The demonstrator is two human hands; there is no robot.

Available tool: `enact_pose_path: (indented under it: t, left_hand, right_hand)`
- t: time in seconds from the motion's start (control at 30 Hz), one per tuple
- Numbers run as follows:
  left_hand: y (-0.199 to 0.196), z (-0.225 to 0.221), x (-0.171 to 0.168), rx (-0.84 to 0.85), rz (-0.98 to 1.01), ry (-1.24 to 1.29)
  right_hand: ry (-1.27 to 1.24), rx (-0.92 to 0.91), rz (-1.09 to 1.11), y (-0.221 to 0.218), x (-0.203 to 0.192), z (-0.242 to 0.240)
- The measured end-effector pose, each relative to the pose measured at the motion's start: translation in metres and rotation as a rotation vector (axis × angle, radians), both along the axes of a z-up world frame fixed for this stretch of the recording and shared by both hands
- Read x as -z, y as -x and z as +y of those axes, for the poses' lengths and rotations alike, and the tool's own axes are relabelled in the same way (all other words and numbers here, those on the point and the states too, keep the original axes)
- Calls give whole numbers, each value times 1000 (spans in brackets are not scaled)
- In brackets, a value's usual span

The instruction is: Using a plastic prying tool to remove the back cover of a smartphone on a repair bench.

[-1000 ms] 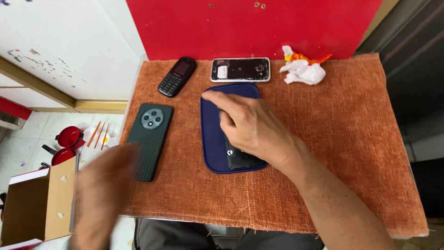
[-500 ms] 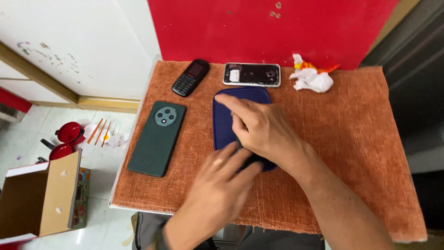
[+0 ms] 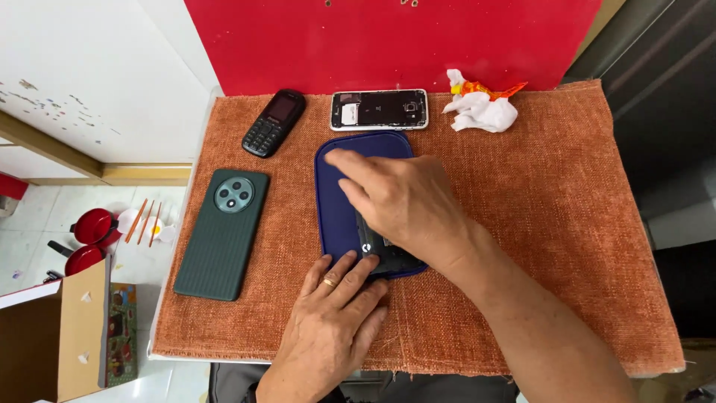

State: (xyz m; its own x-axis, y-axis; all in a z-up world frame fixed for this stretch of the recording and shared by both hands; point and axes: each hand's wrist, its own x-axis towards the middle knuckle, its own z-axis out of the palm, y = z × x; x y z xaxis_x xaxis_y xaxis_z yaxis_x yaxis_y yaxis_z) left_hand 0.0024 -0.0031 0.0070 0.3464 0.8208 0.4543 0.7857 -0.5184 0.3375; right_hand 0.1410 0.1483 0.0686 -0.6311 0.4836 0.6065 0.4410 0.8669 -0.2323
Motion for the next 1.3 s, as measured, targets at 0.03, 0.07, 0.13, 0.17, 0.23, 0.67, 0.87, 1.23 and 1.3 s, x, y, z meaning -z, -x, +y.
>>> enact_pose_path:
  t: [0.03,0.07,0.13,0.17,0.23,0.67,0.87,1.23,1.3]
  left_hand:
    - [1,0,2,5,-1,-1]
    - [1,-1,1,3,-3,0]
    - [2,-1,1,9,-9,11]
    - [2,-2,1,4,-11,12]
    - [1,-2,-2,3,-29,25]
    - [2,-1,3,-1,-31,20]
    - [3,-1,3,9,-36,29]
    - [3,-1,-1,12,-48,31]
    - [3,-1,1,8,-46,27]
  right_hand:
    - [-134,93,-39,0,4,1]
    - [-133,91,-41,0,2,0]
    - [-14,24,8,1,-1,-2]
    - [-14,20,5,2,-3,-4]
    - [176,-123,22,3,-8,-9]
    - [-96,52,-38,2,-2,-2]
    - [246,-121,-36,2,-8,-7]
    - [164,-70,-43,2,-8,-9]
    - [161,-31,-61,-1,-5,-6]
